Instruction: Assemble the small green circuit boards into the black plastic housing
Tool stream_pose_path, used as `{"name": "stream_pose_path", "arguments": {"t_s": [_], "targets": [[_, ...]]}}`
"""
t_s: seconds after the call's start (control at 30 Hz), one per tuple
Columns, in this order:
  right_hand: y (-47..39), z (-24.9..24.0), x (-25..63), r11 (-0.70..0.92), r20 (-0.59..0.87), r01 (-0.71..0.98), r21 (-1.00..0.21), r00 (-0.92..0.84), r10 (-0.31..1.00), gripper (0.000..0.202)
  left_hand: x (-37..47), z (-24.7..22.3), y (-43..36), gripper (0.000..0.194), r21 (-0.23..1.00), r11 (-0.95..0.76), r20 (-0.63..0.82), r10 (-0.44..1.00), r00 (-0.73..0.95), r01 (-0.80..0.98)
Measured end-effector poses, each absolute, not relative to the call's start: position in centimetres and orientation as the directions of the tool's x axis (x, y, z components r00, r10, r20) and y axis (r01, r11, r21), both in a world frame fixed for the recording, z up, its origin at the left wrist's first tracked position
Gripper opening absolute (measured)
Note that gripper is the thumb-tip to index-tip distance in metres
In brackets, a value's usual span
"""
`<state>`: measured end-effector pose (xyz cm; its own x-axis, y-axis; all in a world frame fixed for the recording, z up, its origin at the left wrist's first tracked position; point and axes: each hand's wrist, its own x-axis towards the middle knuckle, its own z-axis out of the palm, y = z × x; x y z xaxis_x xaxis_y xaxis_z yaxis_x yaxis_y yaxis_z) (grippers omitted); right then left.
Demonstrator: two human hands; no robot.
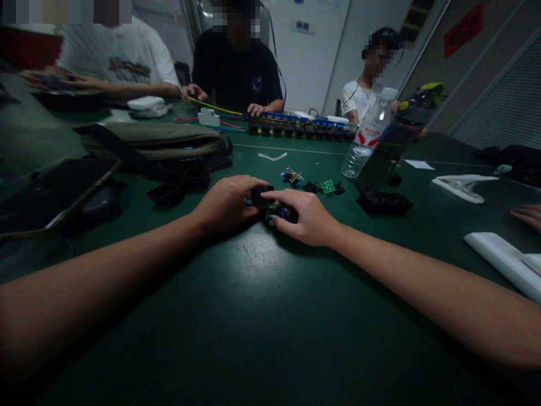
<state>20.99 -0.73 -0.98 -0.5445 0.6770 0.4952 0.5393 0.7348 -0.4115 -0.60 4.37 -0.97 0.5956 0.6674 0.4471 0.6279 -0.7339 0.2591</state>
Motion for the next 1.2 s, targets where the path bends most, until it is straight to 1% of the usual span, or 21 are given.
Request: {"name": "stream_pose_path", "arguments": {"t_s": [0.13,0.23,0.43,0.6,0.9,1.2], "targets": [[-0.63,-0.98,20.92,0.692,0.505,0.572,-0.441,-0.479,0.718,0.041,-0.63,-1.11,4.34,0.033,0.235,-0.750,0.529,0.632,0.566,0.618],[-0.50,-1.11,20.94,0.665,0.525,0.586,-0.464,-0.423,0.739,0.039,-0.60,-1.16,4.39,0.031,0.251,-0.766,0.587,0.607,0.536,0.592],[-0.38,-1.26,20.88,0.626,0.502,0.589,-0.510,-0.388,0.773,0.041,-0.50,-0.98,4.22,0.029,0.315,-0.725,0.531,0.669,0.520,0.612],[-0.43,-1.15,20.87,0.618,0.481,0.584,-0.526,-0.396,0.783,0.042,-0.42,-0.90,3.92,0.033,0.310,-0.685,0.510,0.705,0.493,0.659],[-0.60,-1.04,20.94,0.640,0.492,0.568,-0.518,-0.414,0.766,0.043,-0.40,-0.82,3.92,0.032,0.333,-0.739,0.522,0.662,0.539,0.586],[-0.44,-1.13,20.89,0.630,0.481,0.573,-0.524,-0.411,0.774,0.040,-0.48,-1.22,4.31,0.030,0.317,-0.767,0.569,0.625,0.535,0.558]]}}
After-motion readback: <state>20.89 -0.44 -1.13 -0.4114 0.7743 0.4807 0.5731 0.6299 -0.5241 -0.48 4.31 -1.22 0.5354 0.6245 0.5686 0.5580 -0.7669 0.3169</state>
